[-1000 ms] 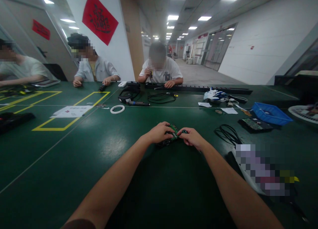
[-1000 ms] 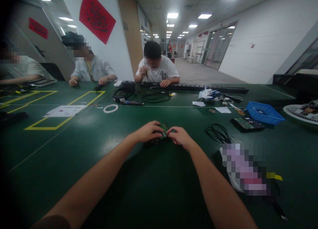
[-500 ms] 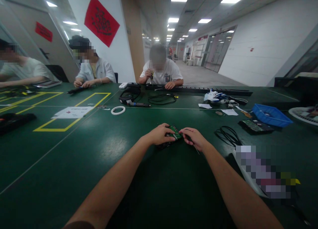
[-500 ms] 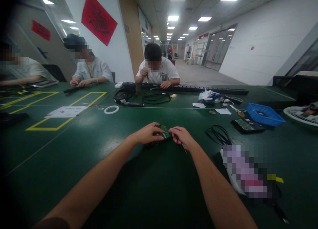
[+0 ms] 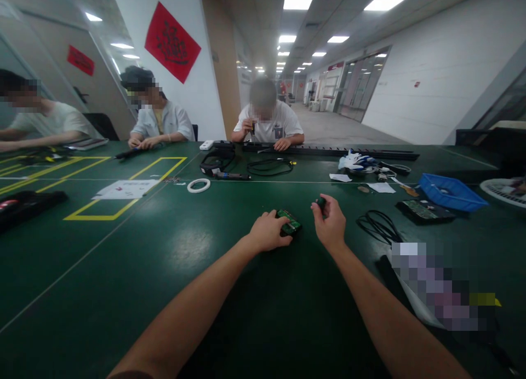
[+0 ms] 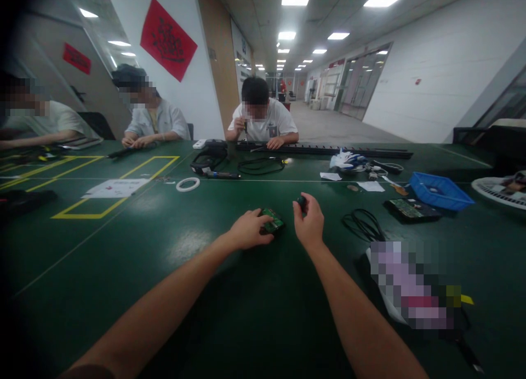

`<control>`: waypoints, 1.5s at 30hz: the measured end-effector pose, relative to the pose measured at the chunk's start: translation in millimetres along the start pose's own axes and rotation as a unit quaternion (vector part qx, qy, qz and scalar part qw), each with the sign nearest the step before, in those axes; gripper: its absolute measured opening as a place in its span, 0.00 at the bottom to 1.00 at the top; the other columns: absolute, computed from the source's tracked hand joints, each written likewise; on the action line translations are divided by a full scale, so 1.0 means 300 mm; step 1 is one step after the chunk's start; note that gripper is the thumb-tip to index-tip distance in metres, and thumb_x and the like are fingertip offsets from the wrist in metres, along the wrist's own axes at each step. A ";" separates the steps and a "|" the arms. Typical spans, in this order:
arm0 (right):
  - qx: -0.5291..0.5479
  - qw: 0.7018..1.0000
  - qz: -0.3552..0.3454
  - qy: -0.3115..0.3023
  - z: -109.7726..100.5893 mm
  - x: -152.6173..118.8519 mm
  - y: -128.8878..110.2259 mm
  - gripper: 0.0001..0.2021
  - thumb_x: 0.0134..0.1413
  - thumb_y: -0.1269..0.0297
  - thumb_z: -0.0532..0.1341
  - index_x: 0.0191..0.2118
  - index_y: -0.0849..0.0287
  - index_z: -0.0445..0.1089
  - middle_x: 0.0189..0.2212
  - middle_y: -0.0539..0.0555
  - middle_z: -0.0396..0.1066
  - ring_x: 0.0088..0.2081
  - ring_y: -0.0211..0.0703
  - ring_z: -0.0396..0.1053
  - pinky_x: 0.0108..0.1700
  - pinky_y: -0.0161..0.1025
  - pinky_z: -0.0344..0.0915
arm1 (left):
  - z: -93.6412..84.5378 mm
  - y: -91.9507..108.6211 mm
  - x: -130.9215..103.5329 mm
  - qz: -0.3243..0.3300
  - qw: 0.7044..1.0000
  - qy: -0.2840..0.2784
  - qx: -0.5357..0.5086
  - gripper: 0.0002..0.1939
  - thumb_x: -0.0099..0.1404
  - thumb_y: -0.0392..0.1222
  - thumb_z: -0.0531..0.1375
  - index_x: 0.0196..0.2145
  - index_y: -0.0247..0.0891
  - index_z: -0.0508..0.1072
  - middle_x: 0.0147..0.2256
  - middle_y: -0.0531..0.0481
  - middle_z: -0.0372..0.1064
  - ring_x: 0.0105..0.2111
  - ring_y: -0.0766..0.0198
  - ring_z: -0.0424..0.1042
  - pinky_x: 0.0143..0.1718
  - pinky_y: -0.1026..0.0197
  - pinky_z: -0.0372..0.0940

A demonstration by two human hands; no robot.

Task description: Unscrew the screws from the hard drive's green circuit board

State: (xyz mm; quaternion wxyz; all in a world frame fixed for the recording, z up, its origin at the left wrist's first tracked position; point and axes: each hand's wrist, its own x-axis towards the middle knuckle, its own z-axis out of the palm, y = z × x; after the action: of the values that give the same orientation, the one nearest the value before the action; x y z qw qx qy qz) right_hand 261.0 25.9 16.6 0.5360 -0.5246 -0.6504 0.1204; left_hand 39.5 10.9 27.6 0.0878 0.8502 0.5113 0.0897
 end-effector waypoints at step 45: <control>-0.060 0.992 -0.098 0.041 0.058 -0.001 0.089 0.30 0.63 0.60 0.56 0.67 0.62 0.49 0.56 0.67 0.65 0.46 0.51 0.72 0.50 0.50 0.72 | 0.029 -0.042 -0.050 0.030 0.999 0.009 0.006 0.44 0.59 0.69 0.58 0.67 0.49 0.57 0.69 0.47 0.48 0.63 0.36 0.54 0.60 0.41 0.57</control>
State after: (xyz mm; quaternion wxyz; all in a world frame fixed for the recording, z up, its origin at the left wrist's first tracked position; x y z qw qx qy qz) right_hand 261.5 43.8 -9.7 0.5390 -0.4938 -0.6823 0.0058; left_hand 23.9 2.9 15.0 0.0755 0.8650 0.4866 0.0968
